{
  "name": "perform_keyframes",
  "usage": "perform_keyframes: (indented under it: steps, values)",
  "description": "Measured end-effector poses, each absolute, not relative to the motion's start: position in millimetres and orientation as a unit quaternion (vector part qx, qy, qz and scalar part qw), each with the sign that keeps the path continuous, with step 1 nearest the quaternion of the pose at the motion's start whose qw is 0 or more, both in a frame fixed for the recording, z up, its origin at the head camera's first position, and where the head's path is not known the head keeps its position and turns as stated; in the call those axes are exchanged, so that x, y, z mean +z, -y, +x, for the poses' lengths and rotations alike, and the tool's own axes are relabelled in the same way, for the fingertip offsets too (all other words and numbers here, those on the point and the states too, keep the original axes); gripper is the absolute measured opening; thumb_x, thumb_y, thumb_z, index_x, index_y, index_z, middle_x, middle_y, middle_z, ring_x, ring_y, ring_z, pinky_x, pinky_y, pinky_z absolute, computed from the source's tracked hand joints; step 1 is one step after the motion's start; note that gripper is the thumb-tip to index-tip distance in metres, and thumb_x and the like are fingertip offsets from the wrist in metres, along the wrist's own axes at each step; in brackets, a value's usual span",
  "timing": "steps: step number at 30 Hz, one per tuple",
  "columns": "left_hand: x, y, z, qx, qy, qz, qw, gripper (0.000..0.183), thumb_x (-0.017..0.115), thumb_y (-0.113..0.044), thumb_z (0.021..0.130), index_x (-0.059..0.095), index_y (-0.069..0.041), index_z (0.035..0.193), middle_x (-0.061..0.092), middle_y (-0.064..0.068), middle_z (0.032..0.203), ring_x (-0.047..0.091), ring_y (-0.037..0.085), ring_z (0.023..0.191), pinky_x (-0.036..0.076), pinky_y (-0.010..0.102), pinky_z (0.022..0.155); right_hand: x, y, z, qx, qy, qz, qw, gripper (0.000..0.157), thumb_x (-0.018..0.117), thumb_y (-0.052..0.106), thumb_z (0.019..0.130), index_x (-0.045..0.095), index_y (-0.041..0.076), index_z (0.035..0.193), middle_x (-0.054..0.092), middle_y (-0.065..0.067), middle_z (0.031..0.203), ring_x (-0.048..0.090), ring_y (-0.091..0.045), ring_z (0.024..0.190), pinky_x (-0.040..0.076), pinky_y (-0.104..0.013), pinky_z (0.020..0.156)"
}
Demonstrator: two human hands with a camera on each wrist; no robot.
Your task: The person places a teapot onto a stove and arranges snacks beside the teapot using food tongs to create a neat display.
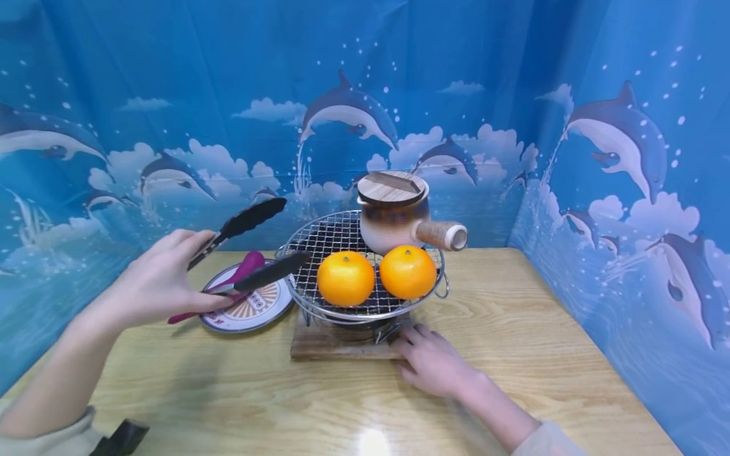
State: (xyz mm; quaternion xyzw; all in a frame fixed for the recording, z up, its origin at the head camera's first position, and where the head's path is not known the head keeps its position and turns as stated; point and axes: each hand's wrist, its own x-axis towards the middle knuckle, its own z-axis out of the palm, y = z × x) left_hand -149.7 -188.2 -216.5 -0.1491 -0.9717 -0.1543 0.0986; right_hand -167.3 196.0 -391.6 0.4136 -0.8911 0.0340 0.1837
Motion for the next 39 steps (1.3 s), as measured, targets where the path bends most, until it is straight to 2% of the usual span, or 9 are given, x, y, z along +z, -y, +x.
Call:
perform_keyframes:
  steps: [8, 16, 23, 28, 34, 39]
  values:
    - [-226, 205, -166, -0.148, 0.981, -0.107, 0.073, 0.11, 0.076, -0.058, 0.062, 0.032, 0.009, 0.138, 0.041, 0.029, 0.123, 0.039, 0.045, 0.11, 0.04, 0.06, 0.082, -390, -195, -168, 0.025, 0.891, 0.415, 0.181, 0.028, 0.07, 0.025, 0.078, 0.065, 0.009, 0.1, 0.058, -0.003, 0.1, 0.054, -0.021, 0.09, 0.049, -0.037, 0.077]
    - [-244, 228, -183, -0.165, 0.984, -0.062, 0.039, 0.113, 0.076, -0.055, 0.064, 0.025, 0.014, 0.138, 0.033, 0.036, 0.127, 0.037, 0.049, 0.11, 0.04, 0.062, 0.083, -389, -195, -169, 0.02, 0.896, 0.41, 0.169, 0.028, 0.07, 0.025, 0.079, 0.065, 0.008, 0.101, 0.057, -0.004, 0.101, 0.054, -0.021, 0.091, 0.048, -0.038, 0.079]
    - [-262, 248, -193, -0.135, 0.989, -0.044, 0.033, 0.115, 0.075, -0.059, 0.063, 0.028, 0.019, 0.133, 0.035, 0.04, 0.121, 0.038, 0.051, 0.106, 0.039, 0.062, 0.082, -390, -194, -169, 0.02, 0.898, 0.41, 0.161, 0.027, 0.069, 0.025, 0.08, 0.064, 0.009, 0.101, 0.057, -0.003, 0.1, 0.054, -0.021, 0.091, 0.048, -0.037, 0.079]
    - [-276, 259, -201, -0.122, 0.992, -0.035, 0.026, 0.121, 0.074, -0.064, 0.06, 0.028, 0.022, 0.131, 0.031, 0.044, 0.125, 0.033, 0.056, 0.111, 0.036, 0.065, 0.085, -389, -193, -169, 0.02, 0.899, 0.408, 0.158, 0.028, 0.069, 0.025, 0.079, 0.065, 0.008, 0.101, 0.057, -0.004, 0.101, 0.054, -0.021, 0.091, 0.048, -0.037, 0.079]
    - [-294, 262, -208, -0.081, 0.996, -0.028, 0.04, 0.111, 0.077, -0.061, 0.057, 0.04, 0.024, 0.118, 0.042, 0.043, 0.111, 0.045, 0.051, 0.097, 0.044, 0.057, 0.076, -389, -194, -169, 0.022, 0.901, 0.405, 0.153, 0.028, 0.069, 0.025, 0.079, 0.065, 0.008, 0.101, 0.057, -0.004, 0.101, 0.053, -0.021, 0.091, 0.048, -0.037, 0.079]
    - [-303, 260, -209, -0.071, 0.997, -0.013, 0.03, 0.109, 0.079, -0.059, 0.054, 0.042, 0.024, 0.114, 0.045, 0.039, 0.105, 0.046, 0.047, 0.092, 0.045, 0.055, 0.072, -388, -194, -169, 0.025, 0.901, 0.405, 0.152, 0.027, 0.069, 0.024, 0.08, 0.064, 0.008, 0.101, 0.057, -0.004, 0.101, 0.053, -0.021, 0.09, 0.048, -0.037, 0.077]
